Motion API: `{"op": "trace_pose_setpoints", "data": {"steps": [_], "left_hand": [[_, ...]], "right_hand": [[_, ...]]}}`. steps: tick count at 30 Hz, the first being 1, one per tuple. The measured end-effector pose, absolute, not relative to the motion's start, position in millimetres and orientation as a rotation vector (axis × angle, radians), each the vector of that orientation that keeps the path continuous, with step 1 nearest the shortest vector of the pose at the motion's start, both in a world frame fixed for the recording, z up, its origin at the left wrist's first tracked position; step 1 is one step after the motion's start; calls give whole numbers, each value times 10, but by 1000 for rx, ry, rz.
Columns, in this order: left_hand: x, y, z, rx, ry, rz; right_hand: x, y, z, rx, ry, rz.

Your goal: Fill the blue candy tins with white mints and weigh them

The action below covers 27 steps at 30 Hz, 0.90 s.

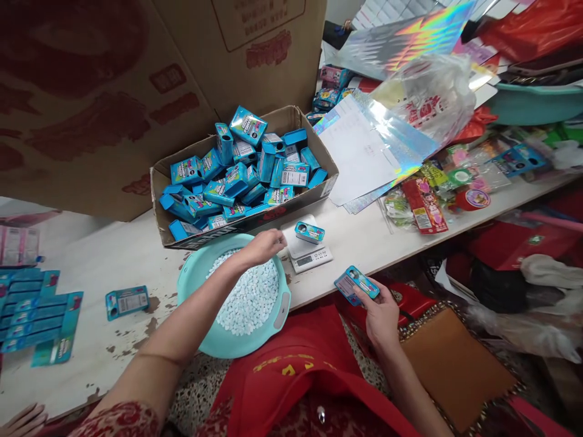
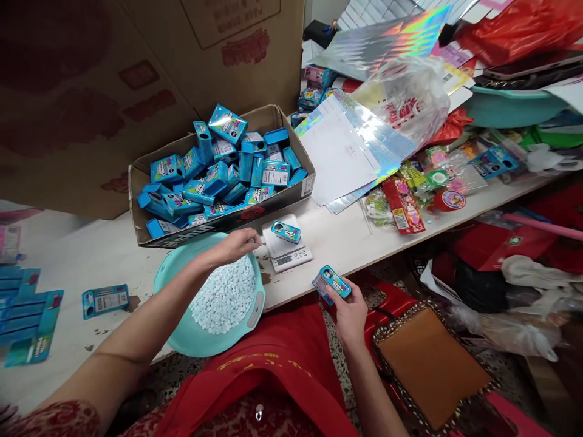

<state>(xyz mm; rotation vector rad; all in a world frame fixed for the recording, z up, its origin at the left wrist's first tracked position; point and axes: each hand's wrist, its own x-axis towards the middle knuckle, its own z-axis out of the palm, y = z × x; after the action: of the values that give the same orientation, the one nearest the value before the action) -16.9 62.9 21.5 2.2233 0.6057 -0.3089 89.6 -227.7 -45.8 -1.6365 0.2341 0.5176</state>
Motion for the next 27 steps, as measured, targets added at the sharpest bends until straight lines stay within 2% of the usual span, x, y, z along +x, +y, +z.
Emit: {"op": "trace_pose_setpoints", "data": {"steps": [6, 16, 19, 22, 27], "left_hand": [[474, 607, 177, 2550, 503, -307], [535, 615, 88, 2536, 450, -172], [519, 618, 91, 2309, 535, -91], [368, 626, 106, 1806, 681, -8], [-326, 621, 78, 1367, 887, 142]], "right_hand": [[892, -2269, -417, -1663, 219, 504], [917, -2285, -402, -1629, 277, 496], [928, -2271, -389, -1628, 271, 506], [940, -2263, -376, -1637, 260, 508], [956, -2306, -420, -1640, 226, 507]]}}
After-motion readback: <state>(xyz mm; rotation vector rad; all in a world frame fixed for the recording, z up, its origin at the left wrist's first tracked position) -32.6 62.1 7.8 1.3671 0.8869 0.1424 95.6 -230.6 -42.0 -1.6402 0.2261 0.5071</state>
